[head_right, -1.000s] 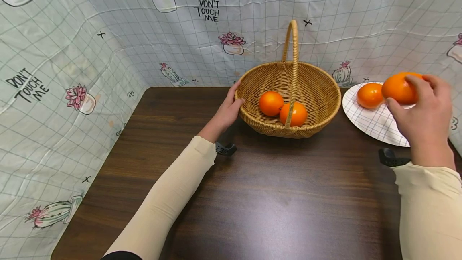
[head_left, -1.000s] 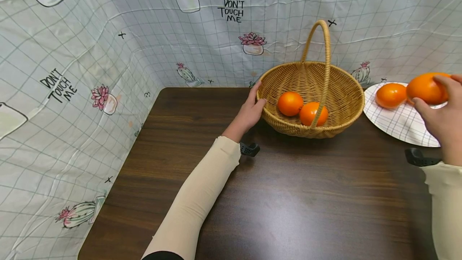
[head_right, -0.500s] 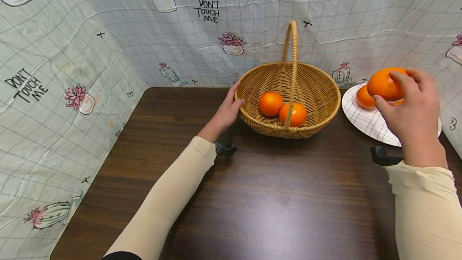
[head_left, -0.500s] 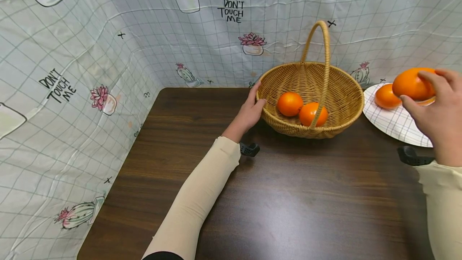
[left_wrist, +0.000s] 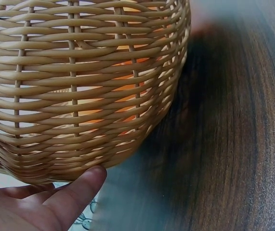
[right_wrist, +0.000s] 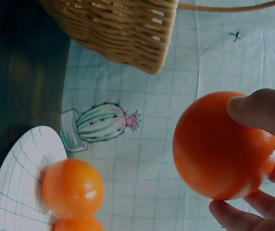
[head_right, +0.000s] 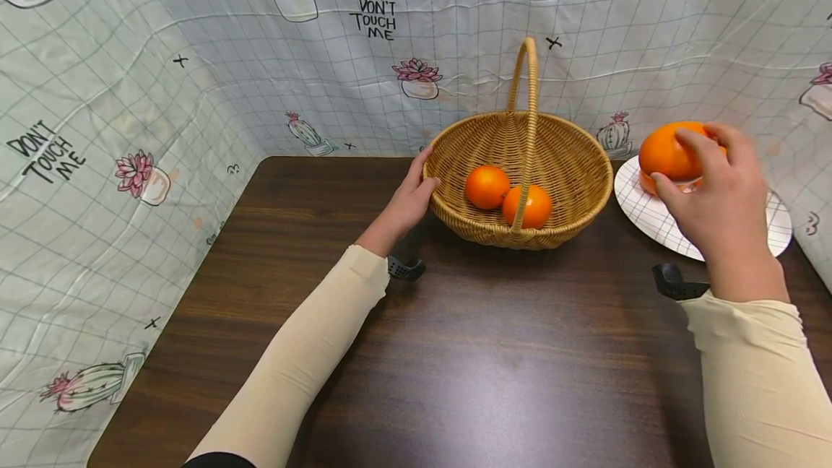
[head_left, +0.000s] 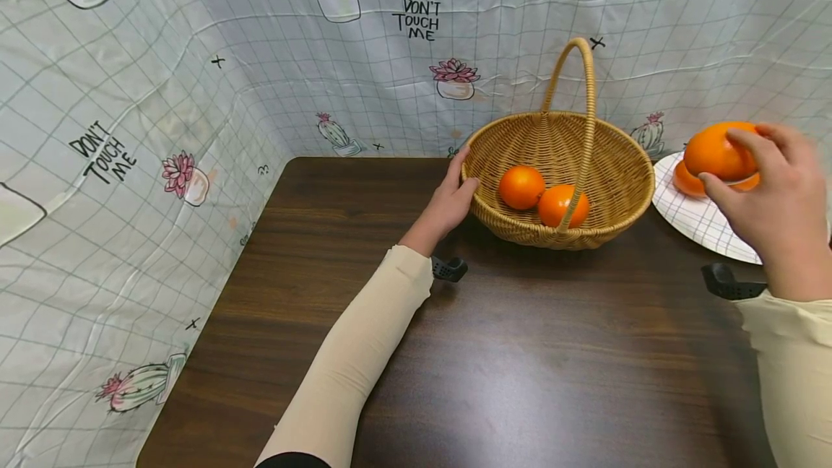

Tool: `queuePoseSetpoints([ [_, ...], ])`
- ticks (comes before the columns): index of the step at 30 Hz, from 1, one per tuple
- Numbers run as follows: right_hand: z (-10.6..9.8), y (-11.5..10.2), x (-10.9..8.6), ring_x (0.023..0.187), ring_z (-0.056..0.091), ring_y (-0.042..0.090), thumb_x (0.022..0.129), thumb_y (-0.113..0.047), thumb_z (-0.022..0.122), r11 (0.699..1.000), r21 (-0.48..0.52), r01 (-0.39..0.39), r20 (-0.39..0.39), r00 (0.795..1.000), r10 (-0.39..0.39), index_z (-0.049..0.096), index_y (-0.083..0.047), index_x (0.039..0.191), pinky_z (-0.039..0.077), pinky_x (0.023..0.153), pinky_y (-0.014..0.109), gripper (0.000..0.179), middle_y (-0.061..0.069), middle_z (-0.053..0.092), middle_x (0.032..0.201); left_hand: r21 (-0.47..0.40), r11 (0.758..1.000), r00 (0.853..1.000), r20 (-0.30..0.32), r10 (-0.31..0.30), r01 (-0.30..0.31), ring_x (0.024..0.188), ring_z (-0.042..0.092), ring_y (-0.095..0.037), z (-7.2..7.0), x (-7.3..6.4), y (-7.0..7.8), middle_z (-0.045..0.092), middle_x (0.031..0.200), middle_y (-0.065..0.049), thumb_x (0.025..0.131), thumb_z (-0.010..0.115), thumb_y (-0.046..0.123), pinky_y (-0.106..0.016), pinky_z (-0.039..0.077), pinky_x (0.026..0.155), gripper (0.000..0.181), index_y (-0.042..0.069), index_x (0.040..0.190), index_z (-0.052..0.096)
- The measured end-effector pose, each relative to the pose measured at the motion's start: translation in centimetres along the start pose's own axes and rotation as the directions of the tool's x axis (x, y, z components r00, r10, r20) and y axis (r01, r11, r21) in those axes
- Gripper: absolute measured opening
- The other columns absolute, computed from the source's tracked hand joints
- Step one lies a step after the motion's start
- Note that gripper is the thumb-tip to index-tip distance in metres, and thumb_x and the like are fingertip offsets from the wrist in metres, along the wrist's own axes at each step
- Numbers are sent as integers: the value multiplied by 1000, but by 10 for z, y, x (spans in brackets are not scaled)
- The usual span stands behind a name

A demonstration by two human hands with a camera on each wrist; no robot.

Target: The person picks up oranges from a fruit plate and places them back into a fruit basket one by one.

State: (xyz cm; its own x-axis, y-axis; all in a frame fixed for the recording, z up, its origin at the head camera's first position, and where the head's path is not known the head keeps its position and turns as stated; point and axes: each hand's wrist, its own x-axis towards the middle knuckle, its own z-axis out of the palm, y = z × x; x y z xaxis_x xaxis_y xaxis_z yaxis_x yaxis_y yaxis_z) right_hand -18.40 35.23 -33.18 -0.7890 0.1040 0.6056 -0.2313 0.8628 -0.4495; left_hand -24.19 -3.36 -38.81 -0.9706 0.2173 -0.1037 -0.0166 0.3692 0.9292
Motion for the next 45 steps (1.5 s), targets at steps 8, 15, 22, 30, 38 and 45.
queuePoseSetpoints([
  [8, 7, -10, -1, 130, 41, 46, 77, -5, 74, 998, -2, 56, 30, 998, -56, 58, -4, 131, 33, 108, 56, 56, 24, 45, 142, -6, 1000, 1000, 0, 10, -10, 138, 42, -27, 0, 1, -1, 23, 161, -1, 101, 39, 37, -44, 37, 111, 59, 48, 152, 10],
  [15, 12, -17, 0, 131, 40, 46, 78, -9, 77, 998, 3, 70, 73, 995, -70, 57, -6, 132, 31, 106, 62, 57, 22, 44, 143, -8, 1000, 1000, 3, 14, -14, 138, 42, -27, -2, 1, -1, 23, 161, 0, 101, 38, 37, -44, 36, 112, 59, 48, 152, 10],
  [22, 18, -27, 1, 133, 41, 43, 76, -7, 79, 993, 13, 120, 73, 990, -121, 58, -6, 132, 31, 110, 57, 59, 21, 45, 144, -1, 1000, 1000, 2, 11, -11, 137, 44, -28, -2, 1, 0, 23, 161, 0, 101, 38, 38, -45, 37, 111, 59, 50, 151, 9],
  [30, 24, -36, 0, 132, 44, 39, 73, -6, 82, 978, 39, 204, 46, 978, -205, 60, -7, 130, 35, 110, 50, 61, 20, 48, 141, 1, 1000, 1000, 0, 15, -15, 136, 44, -27, -1, 0, -1, 24, 160, -1, 101, 38, 37, -45, 37, 110, 59, 50, 151, 10],
  [38, 31, -38, 0, 130, 45, 41, 73, -7, 82, 971, 60, 233, 55, 970, -236, 60, -6, 129, 36, 108, 53, 60, 19, 50, 140, -3, 1000, 1000, -5, 13, -13, 136, 44, -28, -1, -1, 0, 24, 160, -2, 101, 39, 36, -45, 37, 110, 60, 50, 151, 10],
  [45, 39, -42, 0, 125, 48, 41, 71, -3, 82, 963, 81, 258, 49, 964, -263, 63, -4, 124, 37, 108, 49, 56, 20, 54, 135, -12, 1000, 1000, 5, 5, -5, 134, 46, -28, -1, -2, 0, 23, 160, -2, 101, 39, 37, -45, 39, 108, 59, 51, 150, 9],
])
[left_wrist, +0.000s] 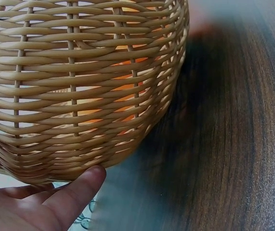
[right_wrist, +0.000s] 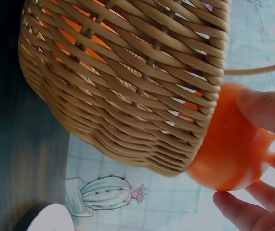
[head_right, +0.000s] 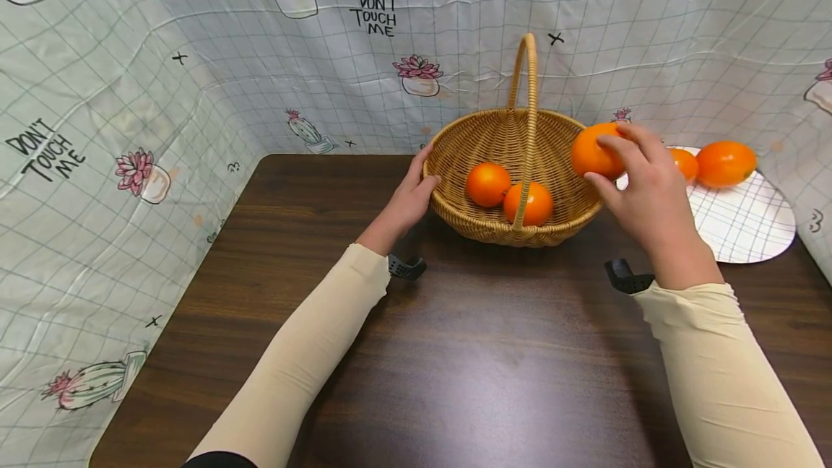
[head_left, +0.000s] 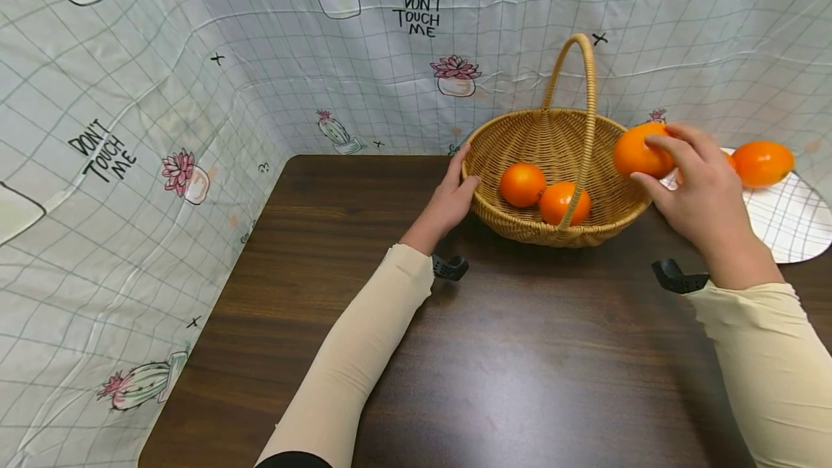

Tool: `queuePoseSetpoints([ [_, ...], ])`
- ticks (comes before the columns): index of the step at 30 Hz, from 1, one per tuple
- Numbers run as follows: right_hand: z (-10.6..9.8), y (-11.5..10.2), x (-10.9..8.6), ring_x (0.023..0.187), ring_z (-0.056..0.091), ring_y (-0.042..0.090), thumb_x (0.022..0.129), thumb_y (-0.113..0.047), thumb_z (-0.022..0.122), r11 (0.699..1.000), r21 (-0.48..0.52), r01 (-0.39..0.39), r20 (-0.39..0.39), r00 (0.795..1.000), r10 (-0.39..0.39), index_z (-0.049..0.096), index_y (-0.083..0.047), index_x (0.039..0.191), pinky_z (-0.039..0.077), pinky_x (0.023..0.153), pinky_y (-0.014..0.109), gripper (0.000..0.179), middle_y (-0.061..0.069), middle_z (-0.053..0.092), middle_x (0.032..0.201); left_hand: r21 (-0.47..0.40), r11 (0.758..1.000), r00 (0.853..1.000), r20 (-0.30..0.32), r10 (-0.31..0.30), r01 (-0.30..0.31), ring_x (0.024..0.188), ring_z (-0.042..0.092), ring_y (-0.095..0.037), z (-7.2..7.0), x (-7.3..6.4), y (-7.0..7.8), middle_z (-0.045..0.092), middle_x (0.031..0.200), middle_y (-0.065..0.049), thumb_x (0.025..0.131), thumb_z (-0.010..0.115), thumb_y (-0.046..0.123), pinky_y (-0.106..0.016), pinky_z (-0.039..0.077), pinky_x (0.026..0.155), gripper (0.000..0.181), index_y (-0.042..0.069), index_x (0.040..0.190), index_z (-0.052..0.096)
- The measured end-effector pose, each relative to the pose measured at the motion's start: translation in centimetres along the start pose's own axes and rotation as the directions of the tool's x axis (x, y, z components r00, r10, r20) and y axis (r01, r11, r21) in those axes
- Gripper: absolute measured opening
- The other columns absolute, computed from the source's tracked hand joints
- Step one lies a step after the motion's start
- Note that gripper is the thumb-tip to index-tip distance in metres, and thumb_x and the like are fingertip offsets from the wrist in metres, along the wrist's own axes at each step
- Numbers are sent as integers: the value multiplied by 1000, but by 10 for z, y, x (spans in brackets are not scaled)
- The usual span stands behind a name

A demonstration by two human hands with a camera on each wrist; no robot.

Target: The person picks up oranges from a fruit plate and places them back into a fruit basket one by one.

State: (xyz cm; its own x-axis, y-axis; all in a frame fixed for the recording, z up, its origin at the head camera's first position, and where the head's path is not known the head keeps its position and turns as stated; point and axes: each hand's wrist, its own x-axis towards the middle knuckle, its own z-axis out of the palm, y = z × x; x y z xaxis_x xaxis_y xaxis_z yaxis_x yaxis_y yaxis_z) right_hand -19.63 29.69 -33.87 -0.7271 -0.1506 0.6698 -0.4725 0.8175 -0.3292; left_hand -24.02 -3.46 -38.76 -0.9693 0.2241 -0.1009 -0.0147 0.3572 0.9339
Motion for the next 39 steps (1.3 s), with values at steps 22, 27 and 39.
queuePoseSetpoints([
  [22, 4, 4, -6, 112, 56, 39, 81, -3, 70, 1000, -15, 5, 23, 1000, -5, 69, 0, 106, 42, 100, 48, 25, 19, 64, 118, -1, 1000, 1000, -2, -1, 1, 141, 38, -27, 0, 1, 0, 20, 162, 0, 102, 38, 36, -45, 36, 111, 59, 49, 151, 9],
  [27, 5, 8, -9, 111, 57, 40, 81, -5, 71, 1000, -15, -16, 27, 1000, 17, 69, 0, 105, 42, 98, 50, 25, 19, 65, 118, -18, 1000, 1000, 0, -3, 3, 139, 40, -27, 1, 1, 0, 20, 162, -1, 102, 38, 34, -43, 38, 110, 59, 49, 151, 10],
  [39, 5, 21, -13, 112, 56, 40, 84, -12, 69, 998, -9, -63, 27, 998, 63, 70, -3, 106, 41, 102, 47, 25, 18, 64, 119, -25, 1000, 1000, -1, -5, 5, 141, 37, -27, 2, 3, 0, 17, 162, 1, 102, 39, 35, -44, 36, 111, 59, 49, 151, 10],
])
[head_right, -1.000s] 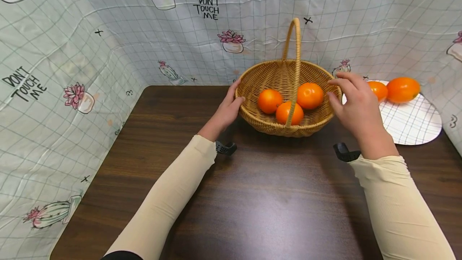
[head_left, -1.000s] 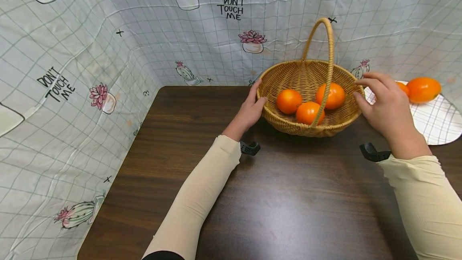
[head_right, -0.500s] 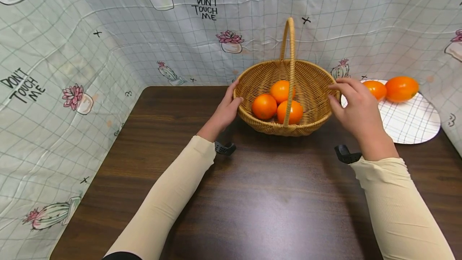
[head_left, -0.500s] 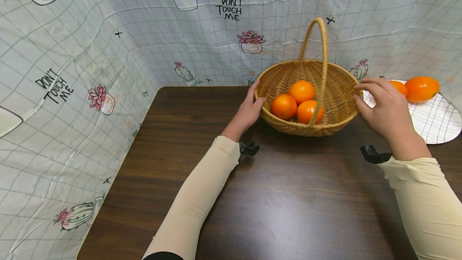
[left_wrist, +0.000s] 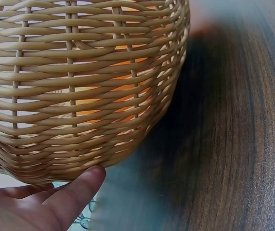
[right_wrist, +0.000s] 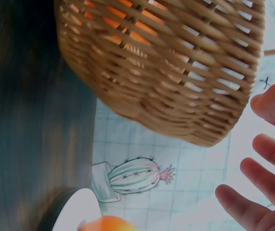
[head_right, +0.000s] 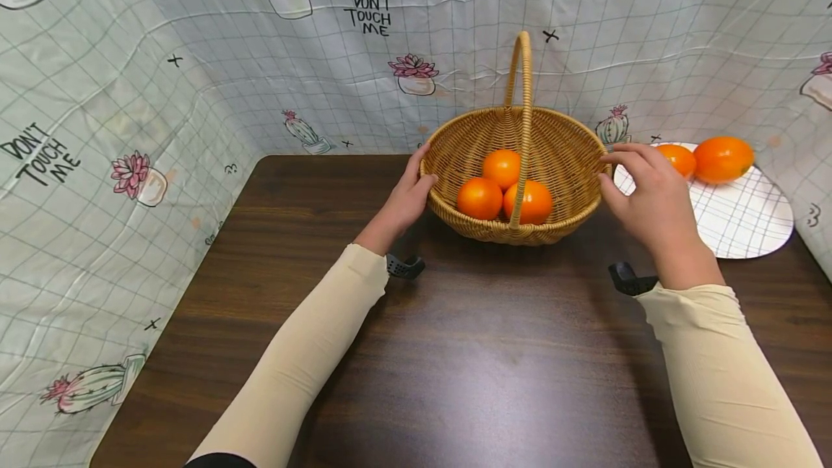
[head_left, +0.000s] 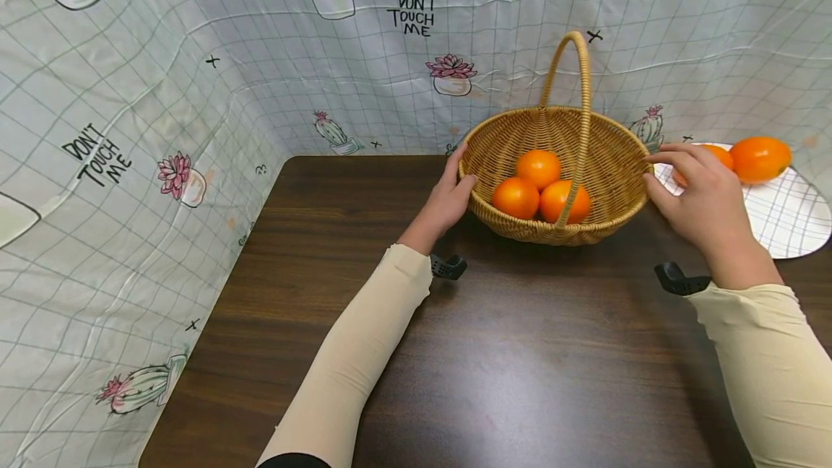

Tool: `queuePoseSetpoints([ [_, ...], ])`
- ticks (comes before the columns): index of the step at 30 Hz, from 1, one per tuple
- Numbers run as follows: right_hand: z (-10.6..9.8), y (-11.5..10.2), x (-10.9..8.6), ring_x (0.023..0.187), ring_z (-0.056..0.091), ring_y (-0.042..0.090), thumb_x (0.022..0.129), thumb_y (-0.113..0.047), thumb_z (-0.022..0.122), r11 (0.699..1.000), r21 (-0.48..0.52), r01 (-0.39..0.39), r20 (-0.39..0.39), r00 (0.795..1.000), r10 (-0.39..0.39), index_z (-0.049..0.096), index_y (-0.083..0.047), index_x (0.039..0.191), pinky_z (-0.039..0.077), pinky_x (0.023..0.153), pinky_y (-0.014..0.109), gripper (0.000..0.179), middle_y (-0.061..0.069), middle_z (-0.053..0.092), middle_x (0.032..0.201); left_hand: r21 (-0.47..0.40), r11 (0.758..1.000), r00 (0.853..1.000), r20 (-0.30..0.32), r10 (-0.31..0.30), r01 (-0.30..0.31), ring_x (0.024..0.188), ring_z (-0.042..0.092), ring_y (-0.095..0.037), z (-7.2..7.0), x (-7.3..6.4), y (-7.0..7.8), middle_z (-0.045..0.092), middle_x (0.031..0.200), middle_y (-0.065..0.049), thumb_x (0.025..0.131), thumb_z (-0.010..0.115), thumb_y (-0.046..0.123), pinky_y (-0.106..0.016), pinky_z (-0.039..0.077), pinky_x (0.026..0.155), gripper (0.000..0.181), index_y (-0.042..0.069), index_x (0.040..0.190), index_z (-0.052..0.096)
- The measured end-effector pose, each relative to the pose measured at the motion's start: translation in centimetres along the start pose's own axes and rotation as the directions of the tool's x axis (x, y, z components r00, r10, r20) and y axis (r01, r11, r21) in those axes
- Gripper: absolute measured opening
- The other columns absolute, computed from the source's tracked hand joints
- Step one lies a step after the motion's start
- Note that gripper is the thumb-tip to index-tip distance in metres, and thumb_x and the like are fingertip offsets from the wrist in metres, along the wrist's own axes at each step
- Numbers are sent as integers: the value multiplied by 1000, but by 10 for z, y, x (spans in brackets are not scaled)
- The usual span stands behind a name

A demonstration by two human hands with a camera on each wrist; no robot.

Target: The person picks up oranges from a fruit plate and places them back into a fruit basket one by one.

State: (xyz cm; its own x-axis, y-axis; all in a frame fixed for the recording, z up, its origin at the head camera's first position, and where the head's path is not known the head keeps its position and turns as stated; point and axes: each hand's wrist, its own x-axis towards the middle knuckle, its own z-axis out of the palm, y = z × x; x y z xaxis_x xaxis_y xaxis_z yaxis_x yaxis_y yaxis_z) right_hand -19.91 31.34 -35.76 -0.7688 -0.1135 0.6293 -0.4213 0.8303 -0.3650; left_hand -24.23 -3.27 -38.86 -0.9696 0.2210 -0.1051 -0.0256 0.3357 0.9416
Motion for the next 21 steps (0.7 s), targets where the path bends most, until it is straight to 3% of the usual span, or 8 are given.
queuePoseSetpoints([
  [17, -2, 29, 0, 114, 52, 44, 86, -18, 60, 993, -26, -115, -9, 993, 115, 67, 2, 108, 38, 101, 55, 31, 25, 62, 118, 8, 1000, 1000, 3, -2, 2, 139, 41, -27, -1, -1, -1, 20, 162, -1, 102, 39, 36, -44, 37, 110, 58, 51, 150, 11],
  [21, -2, 39, 2, 116, 50, 46, 88, -19, 58, 985, -47, -167, 23, 986, 168, 65, 3, 112, 36, 100, 59, 34, 26, 60, 122, 10, 1000, 1000, -2, -1, 1, 139, 40, -28, -1, -1, 0, 20, 162, -1, 102, 39, 36, -45, 37, 111, 58, 50, 150, 11],
])
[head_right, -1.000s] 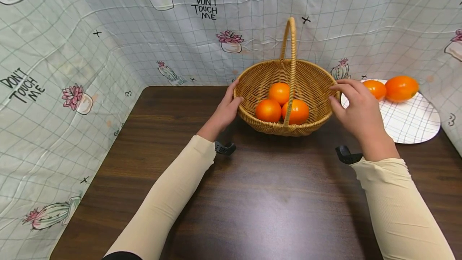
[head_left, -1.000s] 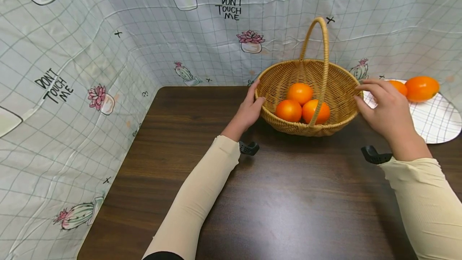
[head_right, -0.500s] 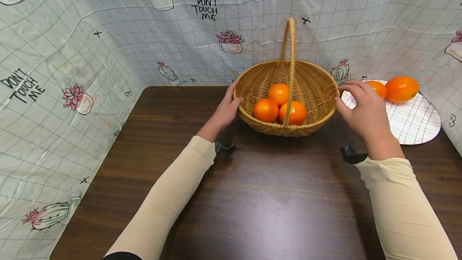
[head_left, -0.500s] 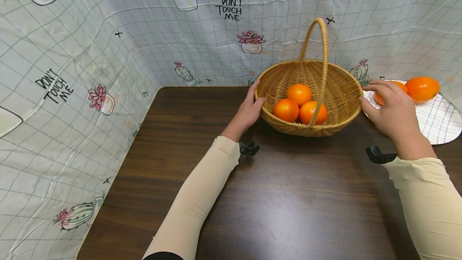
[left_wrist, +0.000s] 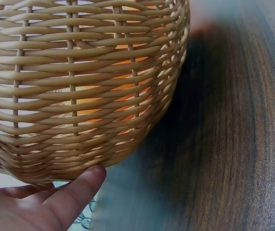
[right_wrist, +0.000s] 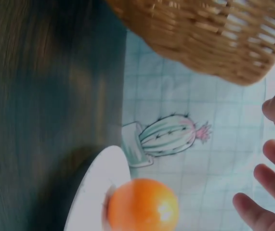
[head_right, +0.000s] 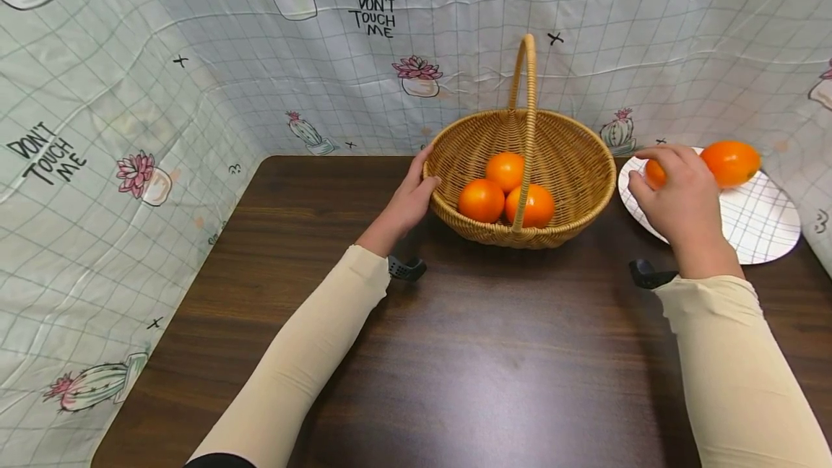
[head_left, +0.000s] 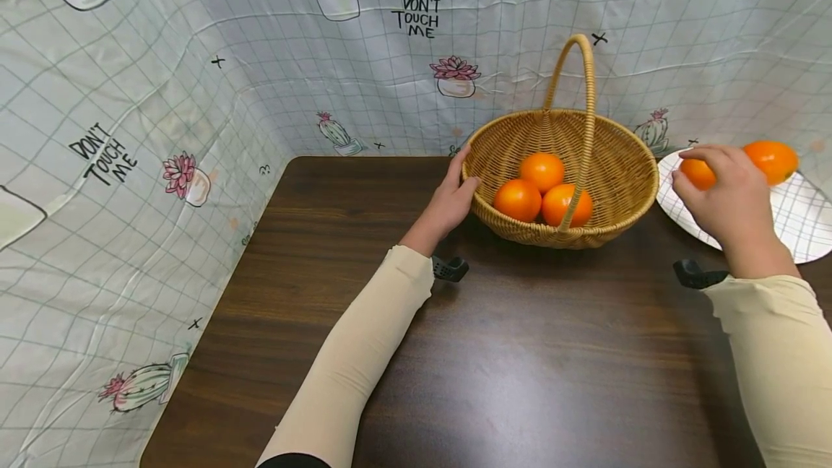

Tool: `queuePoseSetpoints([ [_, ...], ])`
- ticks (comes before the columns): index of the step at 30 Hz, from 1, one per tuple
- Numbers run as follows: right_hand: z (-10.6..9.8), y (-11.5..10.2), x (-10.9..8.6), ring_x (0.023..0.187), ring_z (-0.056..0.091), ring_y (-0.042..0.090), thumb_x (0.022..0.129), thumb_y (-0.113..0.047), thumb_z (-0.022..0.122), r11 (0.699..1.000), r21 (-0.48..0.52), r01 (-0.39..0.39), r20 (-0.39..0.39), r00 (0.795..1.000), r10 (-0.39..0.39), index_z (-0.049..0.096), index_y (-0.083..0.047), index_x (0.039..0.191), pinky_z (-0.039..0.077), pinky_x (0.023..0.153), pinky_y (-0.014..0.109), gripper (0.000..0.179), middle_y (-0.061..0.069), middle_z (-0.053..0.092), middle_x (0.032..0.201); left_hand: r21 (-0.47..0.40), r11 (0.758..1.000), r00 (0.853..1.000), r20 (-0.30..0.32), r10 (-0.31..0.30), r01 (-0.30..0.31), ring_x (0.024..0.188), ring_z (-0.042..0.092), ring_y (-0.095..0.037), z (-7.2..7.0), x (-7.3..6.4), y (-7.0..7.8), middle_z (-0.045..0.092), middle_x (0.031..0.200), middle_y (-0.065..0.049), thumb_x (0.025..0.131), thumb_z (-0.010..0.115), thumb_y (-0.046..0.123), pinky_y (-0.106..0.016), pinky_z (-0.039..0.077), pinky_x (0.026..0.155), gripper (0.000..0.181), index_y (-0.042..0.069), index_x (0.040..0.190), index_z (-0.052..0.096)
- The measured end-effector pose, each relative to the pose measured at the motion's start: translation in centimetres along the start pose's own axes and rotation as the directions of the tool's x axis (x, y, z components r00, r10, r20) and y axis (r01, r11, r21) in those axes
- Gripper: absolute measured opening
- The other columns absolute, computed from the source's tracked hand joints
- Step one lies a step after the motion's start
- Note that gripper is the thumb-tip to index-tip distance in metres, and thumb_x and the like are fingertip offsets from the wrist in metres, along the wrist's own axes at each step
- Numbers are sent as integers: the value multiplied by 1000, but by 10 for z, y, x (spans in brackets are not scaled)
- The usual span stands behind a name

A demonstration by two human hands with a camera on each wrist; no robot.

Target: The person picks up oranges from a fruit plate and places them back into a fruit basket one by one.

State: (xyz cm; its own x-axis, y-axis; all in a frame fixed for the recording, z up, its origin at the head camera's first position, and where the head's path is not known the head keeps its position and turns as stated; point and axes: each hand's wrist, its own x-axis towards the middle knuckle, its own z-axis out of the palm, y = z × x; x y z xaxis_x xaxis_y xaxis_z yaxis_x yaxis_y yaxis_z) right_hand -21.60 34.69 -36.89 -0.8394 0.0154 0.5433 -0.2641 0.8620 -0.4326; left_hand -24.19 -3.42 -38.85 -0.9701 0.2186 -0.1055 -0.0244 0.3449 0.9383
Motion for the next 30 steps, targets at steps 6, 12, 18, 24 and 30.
queuePoseSetpoints([
  [6, 0, 13, 6, 121, 45, 48, 89, -22, 55, 996, -35, -78, 76, 994, 80, 62, 4, 119, 32, 101, 63, 40, 28, 55, 129, -6, 1000, 1000, 4, 0, 0, 140, 39, -26, 0, -1, 1, 19, 162, 1, 102, 39, 35, -44, 36, 112, 58, 51, 150, 11],
  [12, 0, 24, 10, 126, 40, 49, 90, -24, 56, 989, -75, -124, 151, 979, 134, 58, 4, 124, 28, 104, 64, 44, 30, 49, 135, 2, 1000, 1000, 0, -10, 10, 139, 40, -26, 0, -1, 2, 20, 162, 1, 102, 40, 35, -43, 36, 111, 58, 51, 150, 11],
  [18, 2, 33, 16, 132, 32, 51, 92, -28, 56, 975, -124, -185, 230, 950, 210, 51, 3, 133, 25, 105, 66, 51, 31, 38, 144, 9, 1000, 1000, -11, -7, 7, 140, 39, -26, 0, -1, 2, 20, 162, 1, 101, 40, 35, -43, 36, 112, 59, 49, 151, 12],
  [24, 4, 39, 21, 134, 27, 53, 92, -29, 56, 959, -171, -227, 286, 920, 269, 44, 1, 141, 24, 106, 67, 58, 31, 30, 148, 17, 1000, 1000, -4, -6, 6, 140, 39, -26, -1, -1, 2, 21, 162, 0, 101, 39, 35, -43, 37, 110, 59, 48, 151, 10],
  [30, 6, 45, 24, 133, 26, 56, 90, -27, 59, 952, -189, -239, 303, 908, 288, 43, 3, 140, 23, 106, 68, 61, 33, 28, 148, 19, 1000, 1000, -2, -12, 12, 139, 40, -26, -2, 0, 3, 22, 161, 0, 101, 39, 36, -42, 37, 111, 58, 50, 151, 11],
])
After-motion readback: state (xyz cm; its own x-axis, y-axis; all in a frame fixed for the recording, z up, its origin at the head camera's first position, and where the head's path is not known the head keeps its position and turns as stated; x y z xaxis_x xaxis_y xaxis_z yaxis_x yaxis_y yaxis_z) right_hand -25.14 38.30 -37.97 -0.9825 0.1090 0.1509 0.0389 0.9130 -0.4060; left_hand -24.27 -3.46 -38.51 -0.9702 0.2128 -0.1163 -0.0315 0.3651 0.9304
